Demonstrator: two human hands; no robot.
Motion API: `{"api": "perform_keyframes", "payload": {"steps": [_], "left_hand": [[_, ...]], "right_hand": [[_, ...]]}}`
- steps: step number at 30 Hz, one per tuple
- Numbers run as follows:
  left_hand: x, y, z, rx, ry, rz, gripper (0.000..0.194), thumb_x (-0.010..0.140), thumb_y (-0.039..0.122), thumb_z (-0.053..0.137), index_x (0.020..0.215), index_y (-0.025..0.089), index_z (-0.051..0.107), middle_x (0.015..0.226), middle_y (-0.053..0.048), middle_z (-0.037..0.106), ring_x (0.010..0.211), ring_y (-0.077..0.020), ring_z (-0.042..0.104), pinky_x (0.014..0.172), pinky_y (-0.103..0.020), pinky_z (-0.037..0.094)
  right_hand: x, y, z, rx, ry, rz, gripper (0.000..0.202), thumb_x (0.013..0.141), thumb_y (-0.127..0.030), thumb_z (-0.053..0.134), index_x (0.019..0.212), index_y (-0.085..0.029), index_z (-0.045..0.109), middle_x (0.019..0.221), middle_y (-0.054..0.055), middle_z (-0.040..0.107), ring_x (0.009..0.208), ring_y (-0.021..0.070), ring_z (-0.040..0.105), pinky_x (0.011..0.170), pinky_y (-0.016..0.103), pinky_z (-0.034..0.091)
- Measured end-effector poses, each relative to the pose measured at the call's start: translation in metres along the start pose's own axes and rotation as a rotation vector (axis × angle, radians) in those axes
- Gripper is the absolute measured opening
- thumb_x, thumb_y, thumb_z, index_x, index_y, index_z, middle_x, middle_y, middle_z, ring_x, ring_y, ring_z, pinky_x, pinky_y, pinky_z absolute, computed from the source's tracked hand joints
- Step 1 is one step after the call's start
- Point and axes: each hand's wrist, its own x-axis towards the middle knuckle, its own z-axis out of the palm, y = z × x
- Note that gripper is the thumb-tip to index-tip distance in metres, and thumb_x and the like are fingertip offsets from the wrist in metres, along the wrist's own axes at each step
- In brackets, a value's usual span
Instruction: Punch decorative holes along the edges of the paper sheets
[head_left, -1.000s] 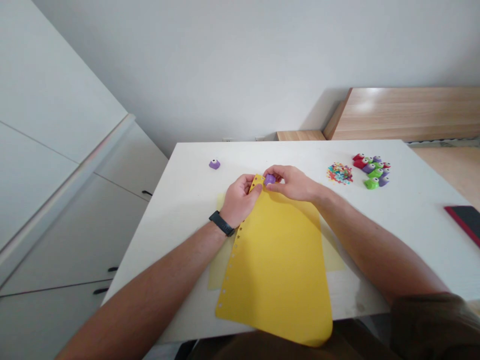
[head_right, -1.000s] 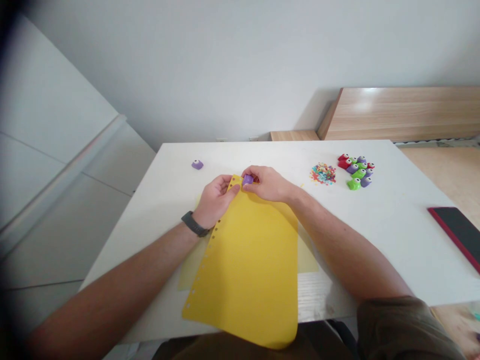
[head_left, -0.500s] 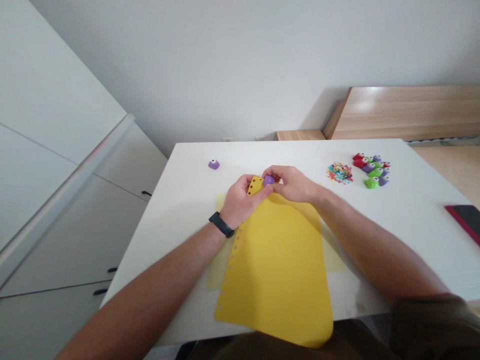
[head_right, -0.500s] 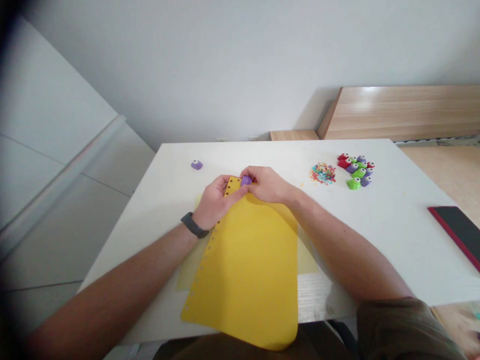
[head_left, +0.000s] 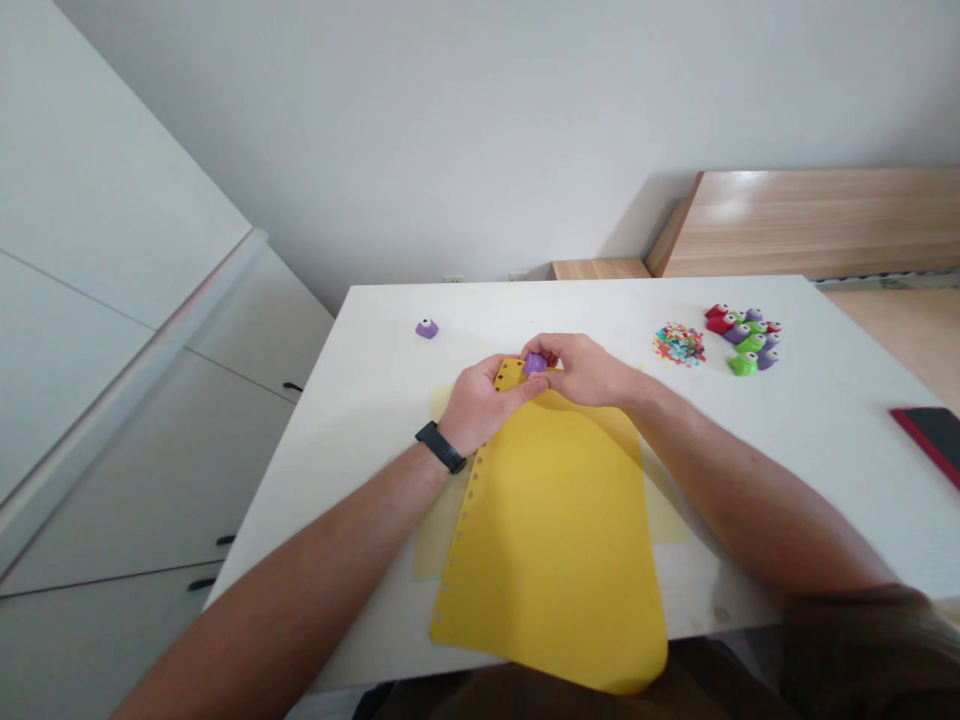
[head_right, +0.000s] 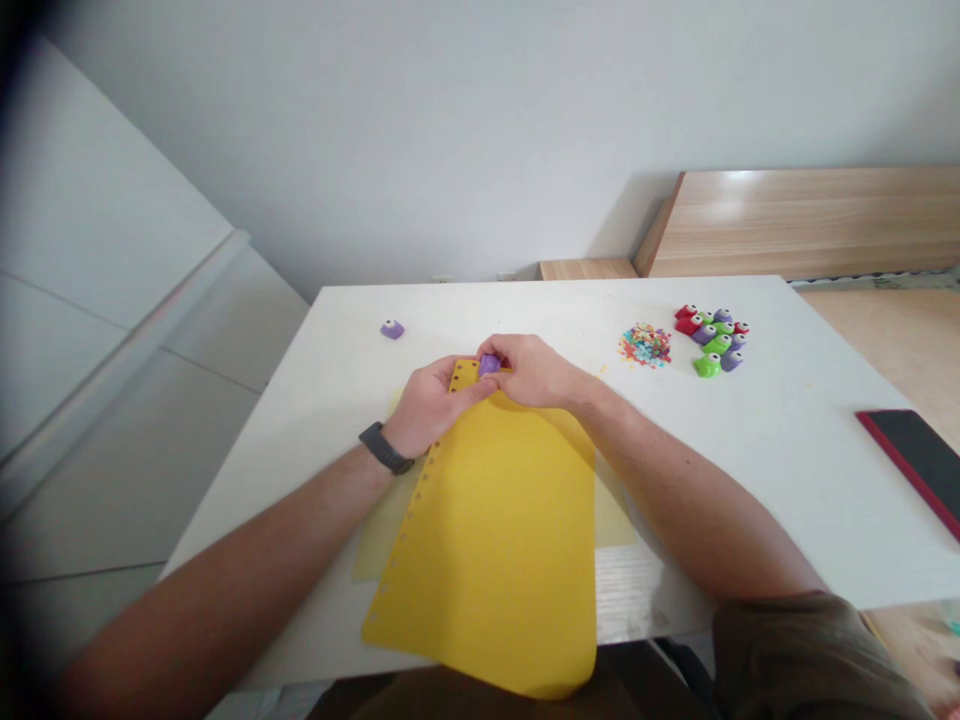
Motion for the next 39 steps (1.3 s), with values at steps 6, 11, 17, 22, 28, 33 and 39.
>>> {"api": "perform_keyframes", "payload": {"steps": [6,11,17,22,28,33,39], "left_hand": [[0.0,-0.002,0.0,0.016,0.004,-0.002,0.047,0.075,0.049,0.082,0.11,0.02,0.072,0.097,-0.005,0.075,0.083,-0.0212,0.068,0.071,-0.03,0.052],[-0.002,-0.002,0.002,0.008,0.036,0.016,0.048,0.075,0.046,0.082,0.113,0.02,0.068,0.101,-0.005,0.075,0.087,-0.0215,0.068,0.076,-0.031,0.053],[0.0,-0.004,0.006,-0.073,0.086,0.047,0.038,0.08,0.036,0.076,0.112,0.019,0.064,0.102,-0.006,0.073,0.09,-0.0196,0.067,0.081,-0.031,0.051],[0.001,-0.006,0.005,-0.089,0.14,-0.029,0.017,0.086,0.032,0.067,0.096,0.02,0.061,0.087,-0.002,0.068,0.075,-0.016,0.061,0.067,-0.028,0.047],[0.002,-0.01,0.004,-0.048,0.154,-0.041,0.021,0.09,0.04,0.064,0.094,0.021,0.059,0.081,-0.001,0.065,0.068,-0.0153,0.058,0.061,-0.028,0.044],[0.002,-0.011,0.004,-0.041,0.156,-0.026,0.022,0.091,0.041,0.063,0.095,0.021,0.059,0.082,-0.001,0.065,0.068,-0.0153,0.057,0.061,-0.028,0.044],[0.002,-0.01,0.004,-0.022,0.156,-0.01,0.019,0.092,0.039,0.062,0.096,0.02,0.058,0.084,0.0,0.064,0.071,-0.0145,0.057,0.064,-0.027,0.044]], "right_hand": [[0.0,0.001,0.0,0.011,-0.006,0.007,0.026,0.077,-0.015,0.06,0.101,-0.018,0.07,0.09,0.002,0.072,0.082,0.0157,0.062,0.077,0.028,0.047],[0.001,0.003,0.0,-0.003,-0.017,-0.001,0.028,0.077,-0.013,0.06,0.103,-0.018,0.07,0.089,0.002,0.072,0.08,0.0154,0.062,0.075,0.027,0.046],[0.001,0.001,0.0,-0.026,-0.013,0.004,0.021,0.081,-0.02,0.064,0.101,-0.019,0.07,0.089,0.001,0.071,0.08,0.0154,0.062,0.074,0.027,0.045],[0.001,0.0,0.001,-0.026,-0.015,0.021,0.02,0.081,-0.023,0.067,0.101,-0.018,0.07,0.088,0.002,0.071,0.08,0.0157,0.062,0.075,0.028,0.046],[0.002,0.001,0.001,-0.032,-0.033,0.041,0.023,0.082,-0.025,0.067,0.104,-0.018,0.07,0.09,0.002,0.072,0.081,0.0155,0.062,0.075,0.028,0.046],[0.002,0.001,-0.001,-0.032,-0.06,0.027,0.026,0.084,-0.026,0.066,0.108,-0.017,0.069,0.094,0.003,0.072,0.083,0.0158,0.062,0.077,0.028,0.046],[0.0,-0.003,-0.004,-0.067,-0.087,0.02,0.029,0.084,-0.028,0.067,0.111,-0.016,0.068,0.096,0.004,0.071,0.084,0.016,0.062,0.077,0.028,0.046]]}}
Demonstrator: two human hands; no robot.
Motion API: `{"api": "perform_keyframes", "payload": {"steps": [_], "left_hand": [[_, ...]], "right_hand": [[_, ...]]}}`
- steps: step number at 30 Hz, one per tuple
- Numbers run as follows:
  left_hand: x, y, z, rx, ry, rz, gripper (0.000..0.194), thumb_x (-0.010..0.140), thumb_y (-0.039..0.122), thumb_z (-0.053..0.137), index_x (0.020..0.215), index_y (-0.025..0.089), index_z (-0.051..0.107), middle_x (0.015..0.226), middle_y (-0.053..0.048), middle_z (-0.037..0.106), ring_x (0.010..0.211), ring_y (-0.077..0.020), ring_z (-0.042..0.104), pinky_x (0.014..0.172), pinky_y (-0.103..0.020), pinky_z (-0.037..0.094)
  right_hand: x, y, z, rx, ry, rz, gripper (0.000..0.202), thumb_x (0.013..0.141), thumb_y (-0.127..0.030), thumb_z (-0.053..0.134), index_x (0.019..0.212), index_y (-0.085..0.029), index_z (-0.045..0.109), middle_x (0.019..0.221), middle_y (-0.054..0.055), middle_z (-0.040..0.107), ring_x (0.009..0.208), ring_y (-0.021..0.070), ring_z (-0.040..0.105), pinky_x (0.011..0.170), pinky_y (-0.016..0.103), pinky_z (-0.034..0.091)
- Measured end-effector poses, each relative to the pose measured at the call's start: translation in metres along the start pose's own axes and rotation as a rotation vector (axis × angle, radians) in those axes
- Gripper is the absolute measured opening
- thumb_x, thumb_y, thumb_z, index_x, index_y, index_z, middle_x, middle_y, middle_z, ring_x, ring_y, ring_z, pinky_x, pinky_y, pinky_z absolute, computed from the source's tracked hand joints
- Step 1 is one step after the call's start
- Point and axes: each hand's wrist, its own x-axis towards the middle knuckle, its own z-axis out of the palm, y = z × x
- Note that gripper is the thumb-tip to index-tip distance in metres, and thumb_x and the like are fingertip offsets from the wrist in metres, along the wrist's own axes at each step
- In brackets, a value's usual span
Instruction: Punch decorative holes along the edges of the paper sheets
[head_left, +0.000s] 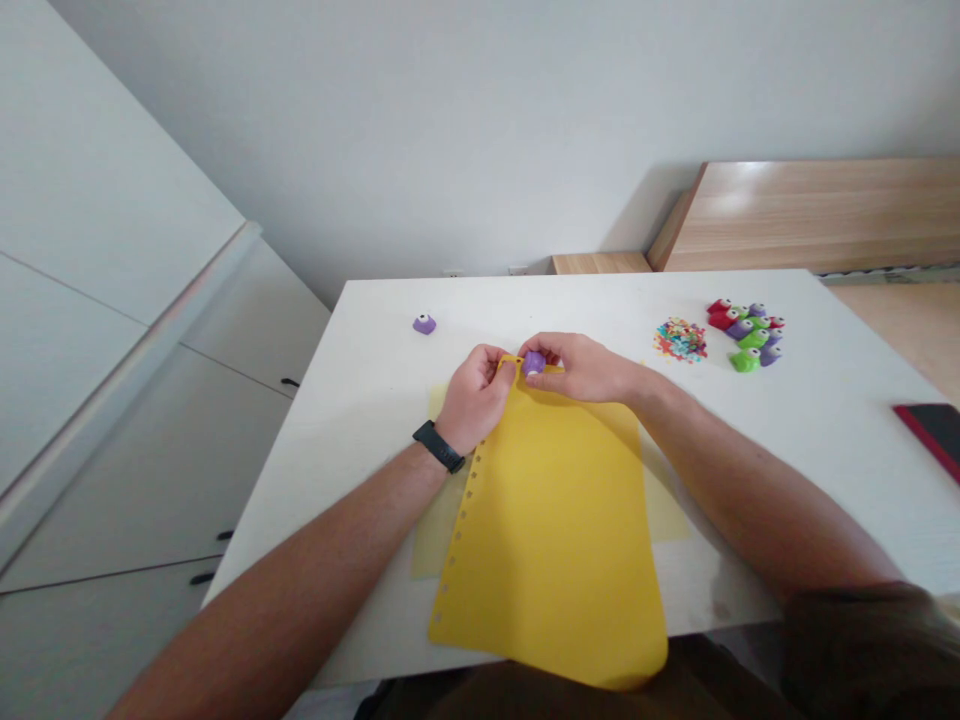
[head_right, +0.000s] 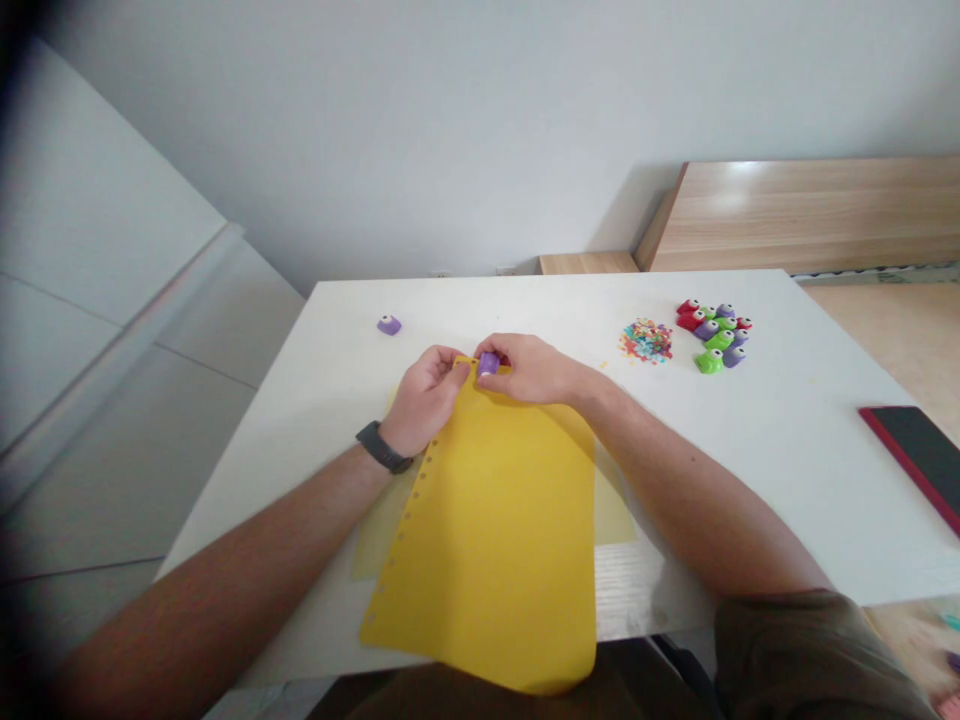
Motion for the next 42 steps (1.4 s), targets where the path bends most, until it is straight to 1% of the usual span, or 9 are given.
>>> {"api": "perform_keyframes", "payload": {"steps": [6,10,18,23,28,35,42], "left_hand": [[-0.0004,0.0001,-0.001,0.03,-0.01,0.002,0.018,0.093,0.037,0.061,0.097,0.02,0.057,0.084,0.0,0.063,0.07,-0.0141,0.057,0.063,-0.026,0.044],[-0.0007,0.0006,-0.0011,0.05,-0.009,0.016,0.018,0.094,0.038,0.06,0.098,0.02,0.058,0.085,-0.001,0.064,0.07,-0.014,0.057,0.063,-0.027,0.044],[-0.0008,0.0002,-0.0007,0.036,-0.02,0.01,0.02,0.094,0.039,0.06,0.099,0.02,0.058,0.087,-0.001,0.065,0.073,-0.0145,0.059,0.065,-0.027,0.045],[-0.0004,0.0011,-0.0004,0.044,-0.016,0.015,0.017,0.095,0.036,0.059,0.097,0.02,0.057,0.086,-0.001,0.064,0.074,-0.0146,0.059,0.066,-0.027,0.045],[-0.0014,0.0033,-0.0007,0.046,-0.019,0.006,0.016,0.094,0.036,0.058,0.097,0.02,0.057,0.085,0.0,0.063,0.073,-0.0143,0.058,0.065,-0.027,0.044],[-0.001,0.0018,0.0003,0.005,-0.016,0.008,0.015,0.094,0.035,0.059,0.096,0.02,0.056,0.084,0.001,0.061,0.072,-0.0137,0.056,0.065,-0.026,0.044],[-0.0007,0.0011,-0.0002,0.007,-0.021,0.007,0.017,0.094,0.036,0.059,0.098,0.02,0.057,0.086,0.0,0.063,0.074,-0.0142,0.057,0.066,-0.026,0.045]], "right_hand": [[-0.0001,0.0013,-0.0015,-0.034,-0.01,-0.047,0.03,0.086,-0.028,0.065,0.113,-0.016,0.069,0.098,0.005,0.071,0.086,0.0163,0.062,0.079,0.028,0.045],[0.0002,0.0018,-0.0023,-0.031,-0.018,-0.053,0.031,0.086,-0.029,0.066,0.114,-0.016,0.069,0.099,0.004,0.071,0.086,0.0162,0.062,0.079,0.028,0.045],[0.0001,0.0058,-0.0011,0.039,-0.009,-0.015,0.033,0.085,-0.032,0.068,0.115,-0.017,0.068,0.098,0.004,0.072,0.084,0.0154,0.064,0.077,0.028,0.047],[-0.0004,0.0081,-0.0001,0.033,0.002,0.042,0.028,0.084,-0.037,0.069,0.104,-0.018,0.07,0.092,0.003,0.073,0.081,0.0153,0.065,0.075,0.028,0.047],[-0.001,0.0062,-0.0005,0.032,-0.002,0.052,0.027,0.084,-0.038,0.07,0.101,-0.018,0.07,0.09,0.003,0.073,0.079,0.0149,0.065,0.073,0.027,0.047],[-0.001,0.0052,0.0025,0.06,0.018,0.036,0.026,0.083,-0.032,0.069,0.104,-0.018,0.067,0.093,0.003,0.073,0.082,0.0149,0.065,0.076,0.027,0.048],[-0.0016,0.0055,0.0022,0.042,0.026,0.031,0.028,0.081,-0.035,0.071,0.103,-0.018,0.068,0.093,0.003,0.073,0.082,0.0153,0.064,0.076,0.028,0.048]]}}
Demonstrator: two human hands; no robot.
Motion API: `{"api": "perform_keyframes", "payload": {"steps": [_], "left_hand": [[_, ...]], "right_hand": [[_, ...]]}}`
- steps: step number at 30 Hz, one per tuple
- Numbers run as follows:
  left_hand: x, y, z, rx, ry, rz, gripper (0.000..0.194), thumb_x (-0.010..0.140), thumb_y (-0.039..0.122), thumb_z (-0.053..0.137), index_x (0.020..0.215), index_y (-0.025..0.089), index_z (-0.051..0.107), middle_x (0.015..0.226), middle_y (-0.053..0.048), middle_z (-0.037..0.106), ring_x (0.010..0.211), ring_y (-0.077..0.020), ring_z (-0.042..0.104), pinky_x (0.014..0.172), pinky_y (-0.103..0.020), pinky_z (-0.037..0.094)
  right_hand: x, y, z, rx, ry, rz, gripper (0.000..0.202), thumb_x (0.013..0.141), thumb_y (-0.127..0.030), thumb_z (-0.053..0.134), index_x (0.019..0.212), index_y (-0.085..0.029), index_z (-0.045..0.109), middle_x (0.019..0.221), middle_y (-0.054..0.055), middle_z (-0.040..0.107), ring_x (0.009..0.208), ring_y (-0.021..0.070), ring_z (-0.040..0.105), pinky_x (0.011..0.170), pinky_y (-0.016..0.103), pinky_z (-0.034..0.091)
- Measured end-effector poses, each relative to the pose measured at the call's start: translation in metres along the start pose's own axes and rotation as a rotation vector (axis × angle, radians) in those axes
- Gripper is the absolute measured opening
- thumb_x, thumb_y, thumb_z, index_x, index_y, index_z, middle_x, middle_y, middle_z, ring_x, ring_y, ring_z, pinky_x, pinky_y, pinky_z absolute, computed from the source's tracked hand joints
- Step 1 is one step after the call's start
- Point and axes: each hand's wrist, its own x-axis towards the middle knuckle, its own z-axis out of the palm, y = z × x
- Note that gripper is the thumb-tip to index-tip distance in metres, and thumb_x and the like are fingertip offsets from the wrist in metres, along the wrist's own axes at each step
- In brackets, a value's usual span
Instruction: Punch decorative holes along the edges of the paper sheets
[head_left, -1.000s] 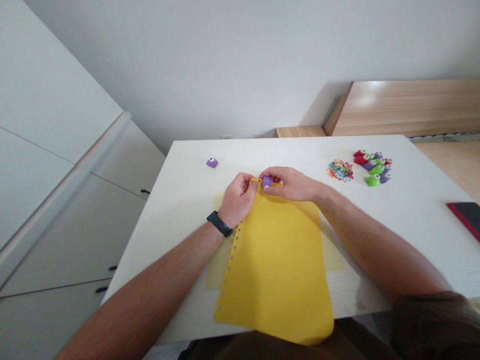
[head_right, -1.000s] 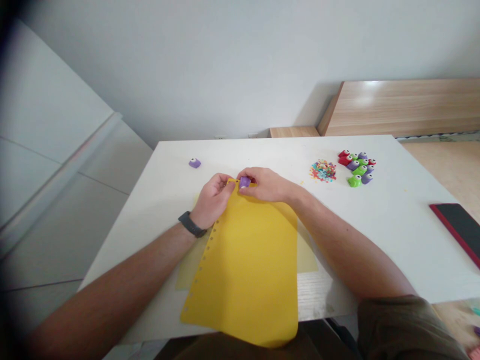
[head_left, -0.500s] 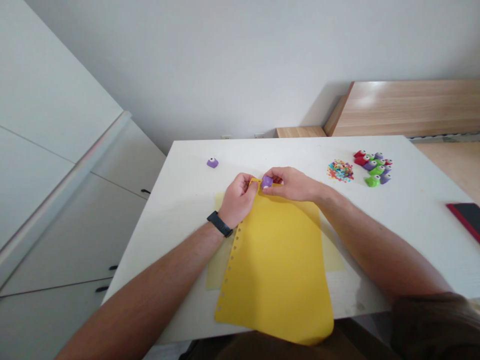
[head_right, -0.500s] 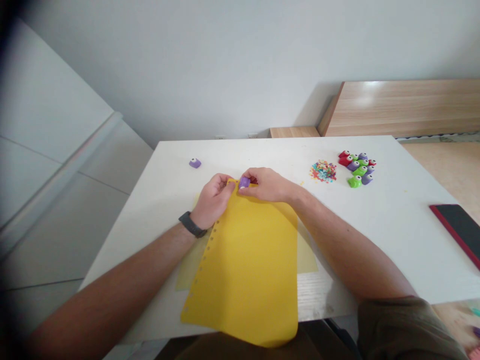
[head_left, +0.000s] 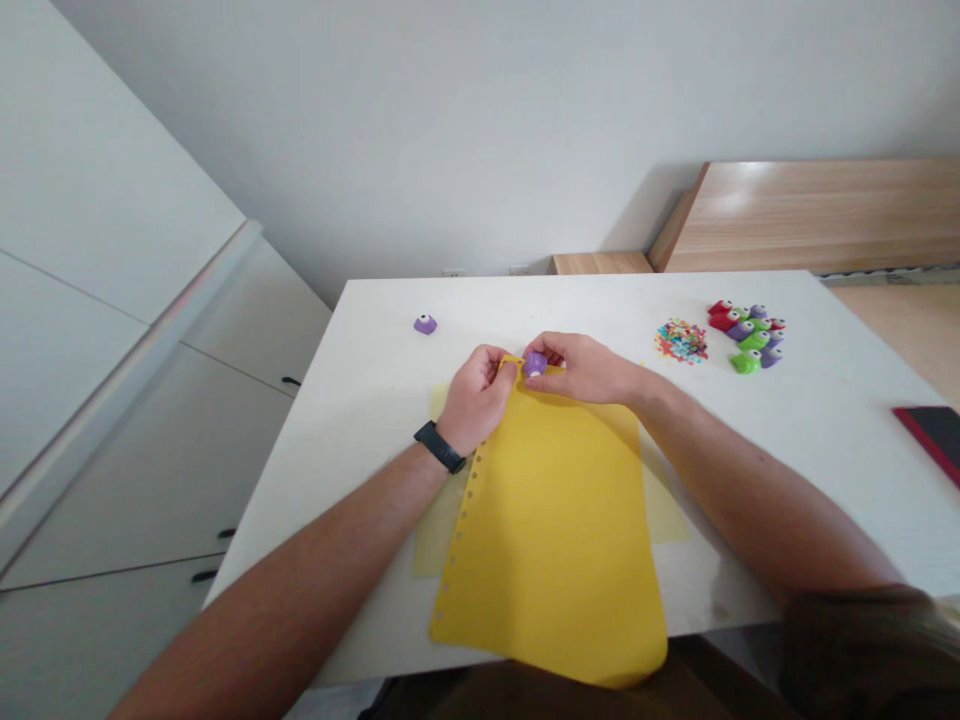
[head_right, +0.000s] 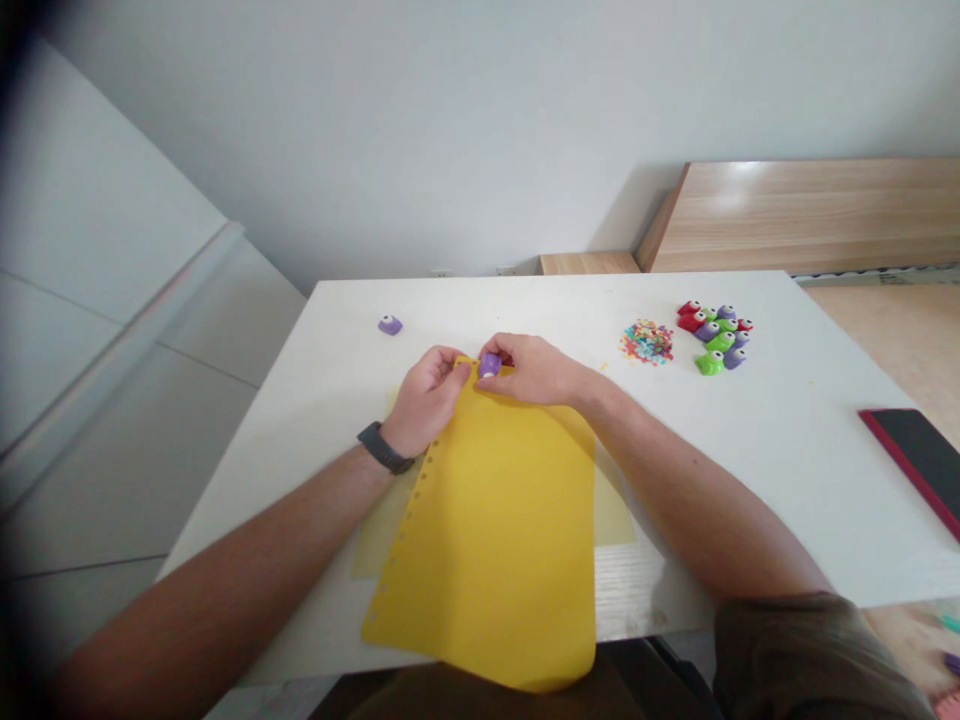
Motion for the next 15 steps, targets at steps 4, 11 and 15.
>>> {"api": "perform_keyframes", "payload": {"steps": [4,11,15], "left_hand": [[-0.0003,0.0006,0.0,0.006,0.001,0.001,0.017,0.093,0.036,0.06,0.098,0.02,0.057,0.086,-0.001,0.063,0.074,-0.0144,0.058,0.066,-0.026,0.045],[-0.0004,0.002,0.0006,0.014,0.009,0.015,0.015,0.093,0.035,0.06,0.096,0.021,0.057,0.085,0.0,0.063,0.072,-0.014,0.057,0.066,-0.026,0.044],[-0.001,0.0027,0.0003,0.022,0.011,0.018,0.015,0.093,0.035,0.059,0.096,0.021,0.057,0.083,0.0,0.062,0.071,-0.0139,0.056,0.065,-0.026,0.043]], "right_hand": [[0.0001,-0.0017,-0.0006,-0.026,-0.001,0.005,0.028,0.082,-0.037,0.071,0.103,-0.018,0.069,0.092,0.003,0.073,0.081,0.015,0.064,0.076,0.028,0.047],[0.0011,-0.0018,0.001,-0.035,0.033,0.016,0.024,0.081,-0.036,0.073,0.097,-0.019,0.071,0.089,0.002,0.073,0.08,0.015,0.063,0.076,0.027,0.046],[0.001,-0.0018,0.0026,-0.01,0.044,0.005,0.021,0.08,-0.033,0.073,0.096,-0.019,0.071,0.088,0.001,0.073,0.081,0.0149,0.063,0.076,0.027,0.045]]}}
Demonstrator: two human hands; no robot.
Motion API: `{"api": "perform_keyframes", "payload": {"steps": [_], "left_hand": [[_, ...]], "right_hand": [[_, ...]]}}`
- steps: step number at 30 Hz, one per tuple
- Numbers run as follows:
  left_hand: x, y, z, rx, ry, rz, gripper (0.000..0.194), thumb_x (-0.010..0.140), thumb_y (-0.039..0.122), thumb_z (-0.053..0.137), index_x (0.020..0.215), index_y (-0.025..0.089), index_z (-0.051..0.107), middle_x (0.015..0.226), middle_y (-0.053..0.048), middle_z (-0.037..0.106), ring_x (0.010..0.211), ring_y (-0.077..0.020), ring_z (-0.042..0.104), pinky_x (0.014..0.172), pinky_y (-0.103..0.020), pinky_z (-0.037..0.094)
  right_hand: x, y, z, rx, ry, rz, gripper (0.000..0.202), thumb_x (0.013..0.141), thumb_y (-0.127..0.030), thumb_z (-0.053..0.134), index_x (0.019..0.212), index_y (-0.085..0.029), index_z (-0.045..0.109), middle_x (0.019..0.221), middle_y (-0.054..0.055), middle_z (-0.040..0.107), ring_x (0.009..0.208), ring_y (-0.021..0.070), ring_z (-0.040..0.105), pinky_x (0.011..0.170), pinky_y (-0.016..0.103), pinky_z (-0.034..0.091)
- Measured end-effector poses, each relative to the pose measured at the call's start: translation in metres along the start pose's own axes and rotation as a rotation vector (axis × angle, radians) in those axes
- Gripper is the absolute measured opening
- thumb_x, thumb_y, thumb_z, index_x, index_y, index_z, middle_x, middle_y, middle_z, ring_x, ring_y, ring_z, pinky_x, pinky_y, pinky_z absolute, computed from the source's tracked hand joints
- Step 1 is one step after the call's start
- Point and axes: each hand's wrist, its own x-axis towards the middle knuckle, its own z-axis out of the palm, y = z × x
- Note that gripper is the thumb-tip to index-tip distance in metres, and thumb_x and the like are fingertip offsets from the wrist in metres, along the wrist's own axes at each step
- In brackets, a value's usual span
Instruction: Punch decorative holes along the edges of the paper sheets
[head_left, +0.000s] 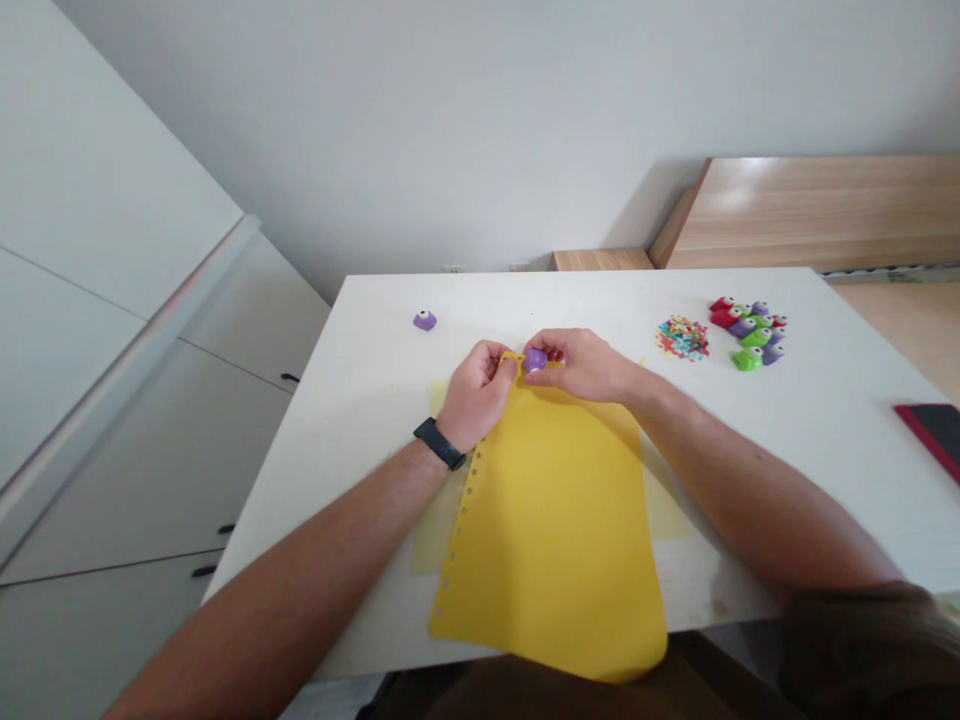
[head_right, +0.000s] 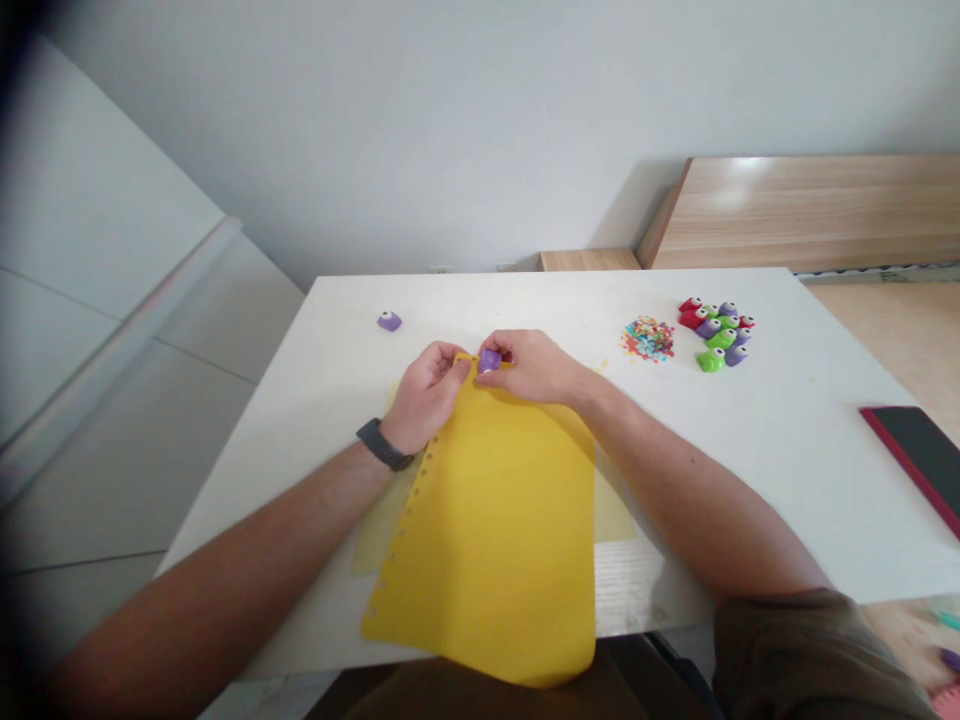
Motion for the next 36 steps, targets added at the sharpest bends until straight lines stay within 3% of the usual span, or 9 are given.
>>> {"api": "perform_keyframes", "payload": {"steps": [20,28,36], "left_hand": [[0.0006,-0.0003,0.0007,-0.007,-0.002,0.013,0.016,0.093,0.036,0.061,0.095,0.021,0.058,0.085,0.0,0.064,0.074,-0.0142,0.058,0.067,-0.027,0.045],[-0.0023,0.0018,-0.0007,0.026,-0.05,0.023,0.05,0.076,0.047,0.081,0.114,0.021,0.061,0.102,-0.005,0.072,0.088,-0.0194,0.067,0.078,-0.031,0.052],[-0.0003,-0.0016,-0.0054,-0.005,-0.151,0.0,0.054,0.073,0.042,0.084,0.119,0.022,0.066,0.108,-0.007,0.074,0.096,-0.0229,0.069,0.085,-0.036,0.054]], "right_hand": [[0.0003,-0.0056,0.0051,-0.052,0.062,-0.006,0.016,0.079,-0.028,0.071,0.092,-0.018,0.072,0.085,0.002,0.071,0.077,0.0148,0.06,0.071,0.026,0.043],[-0.0006,-0.0061,0.0043,-0.078,0.067,-0.048,0.026,0.073,-0.01,0.058,0.093,-0.018,0.072,0.084,0.001,0.071,0.076,0.015,0.06,0.071,0.026,0.043],[-0.0026,-0.007,0.0034,-0.009,0.038,-0.001,0.019,0.076,-0.017,0.065,0.093,-0.018,0.072,0.085,0.002,0.071,0.076,0.0153,0.06,0.07,0.026,0.044]]}}
